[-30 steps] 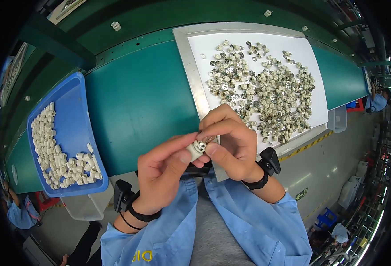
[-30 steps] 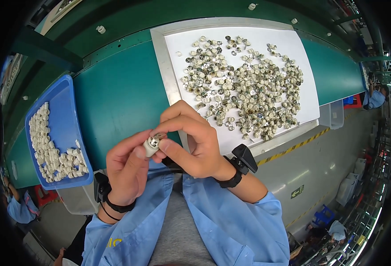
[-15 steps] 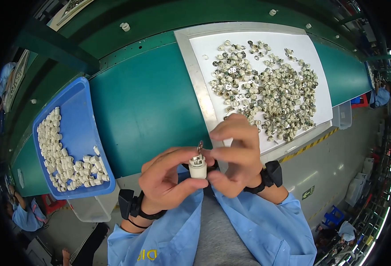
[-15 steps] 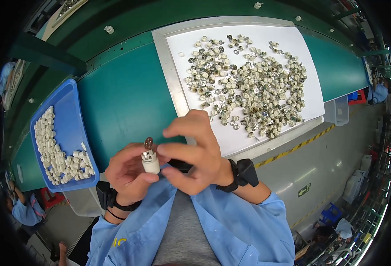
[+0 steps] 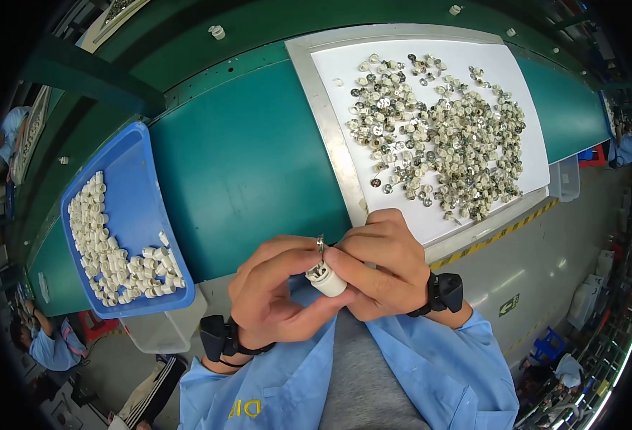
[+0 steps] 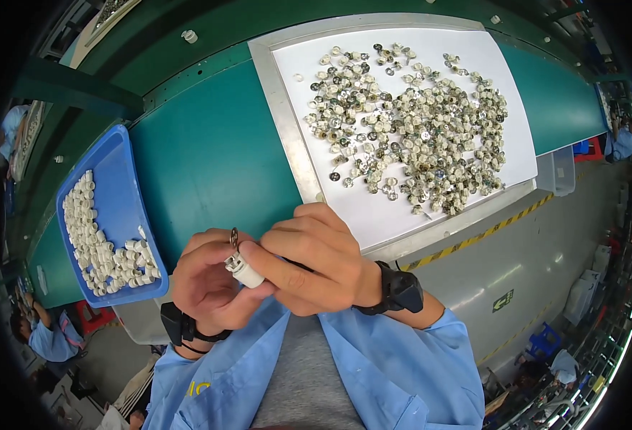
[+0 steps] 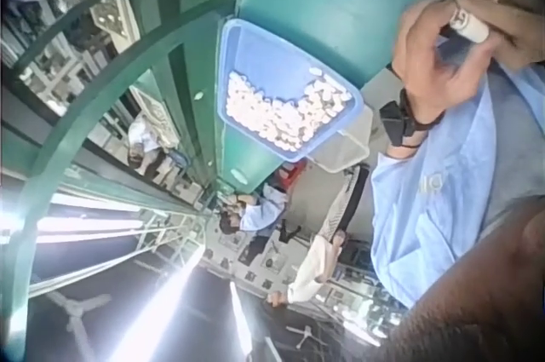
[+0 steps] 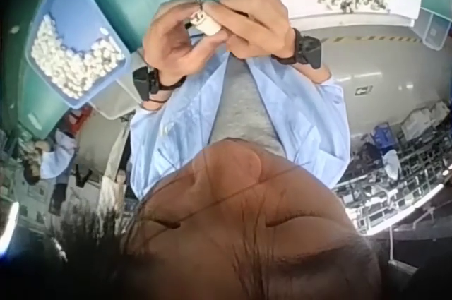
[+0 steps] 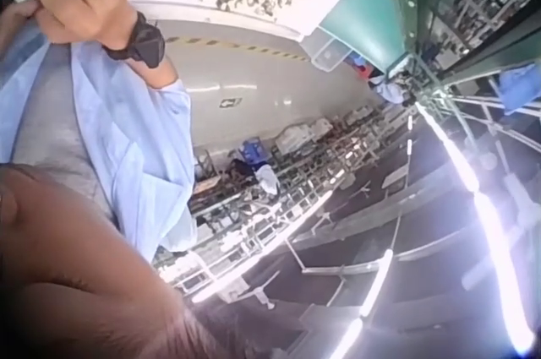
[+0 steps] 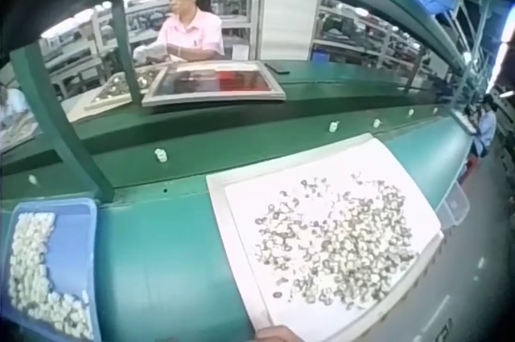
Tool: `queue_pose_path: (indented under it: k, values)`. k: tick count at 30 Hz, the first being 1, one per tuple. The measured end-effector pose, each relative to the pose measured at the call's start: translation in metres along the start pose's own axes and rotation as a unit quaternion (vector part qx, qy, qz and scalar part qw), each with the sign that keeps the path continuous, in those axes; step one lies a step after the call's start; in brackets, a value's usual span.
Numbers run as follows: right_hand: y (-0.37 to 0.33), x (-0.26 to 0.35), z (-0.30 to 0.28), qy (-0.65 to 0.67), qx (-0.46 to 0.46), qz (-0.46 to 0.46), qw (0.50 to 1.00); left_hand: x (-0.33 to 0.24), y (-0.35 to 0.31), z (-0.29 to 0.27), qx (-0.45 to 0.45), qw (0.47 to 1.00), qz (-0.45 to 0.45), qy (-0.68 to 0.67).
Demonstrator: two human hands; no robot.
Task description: Manually assembling small electronic components by inserting metal pieces into white plastic housings.
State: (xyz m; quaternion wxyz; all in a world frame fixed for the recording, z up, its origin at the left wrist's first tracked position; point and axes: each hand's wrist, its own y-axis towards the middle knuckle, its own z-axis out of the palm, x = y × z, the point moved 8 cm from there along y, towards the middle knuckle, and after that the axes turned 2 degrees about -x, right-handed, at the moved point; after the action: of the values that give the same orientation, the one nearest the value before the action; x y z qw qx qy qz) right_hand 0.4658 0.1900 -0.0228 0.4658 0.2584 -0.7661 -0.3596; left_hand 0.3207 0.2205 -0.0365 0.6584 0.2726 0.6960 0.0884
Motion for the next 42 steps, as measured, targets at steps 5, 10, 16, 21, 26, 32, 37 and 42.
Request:
queue_pose_path:
  k: [5, 10, 16, 21, 26, 32, 37, 42]
  values:
    - [-0.001, 0.007, 0.002, -0.047, 0.006, -0.03, 0.998, -0.007, 0.002, 0.003, -0.008, 0.998, 0.026, 0.053]
    - [-0.004, 0.009, 0.0, -0.056, 0.035, -0.066, 0.996, -0.013, 0.001, 0.009, -0.007, 0.995, 0.047, 0.083]
    - [-0.002, 0.013, 0.0, -0.032, 0.049, -0.06, 0.996, -0.013, -0.004, 0.012, 0.03, 0.995, 0.06, 0.079]
    - [0.004, 0.017, 0.0, -0.03, 0.023, -0.051, 0.998, -0.015, -0.003, 0.01, 0.048, 0.994, 0.066, 0.077]
    - [0.008, 0.016, 0.001, -0.031, -0.017, -0.04, 0.999, -0.014, -0.004, 0.01, -0.002, 0.999, 0.047, 0.028]
    - [0.004, 0.011, -0.002, -0.04, 0.012, -0.045, 0.998, -0.002, -0.008, 0.006, -0.052, 0.994, -0.006, -0.092]
    - [0.015, -0.026, -0.016, 0.11, 0.0, 0.11, 0.988, -0.001, -0.003, 0.007, 0.007, 0.996, -0.021, -0.082]
    - [0.029, -0.041, -0.003, 0.203, 0.099, 0.2, 0.953, 0.0, -0.001, 0.008, 0.038, 0.997, -0.068, -0.007]
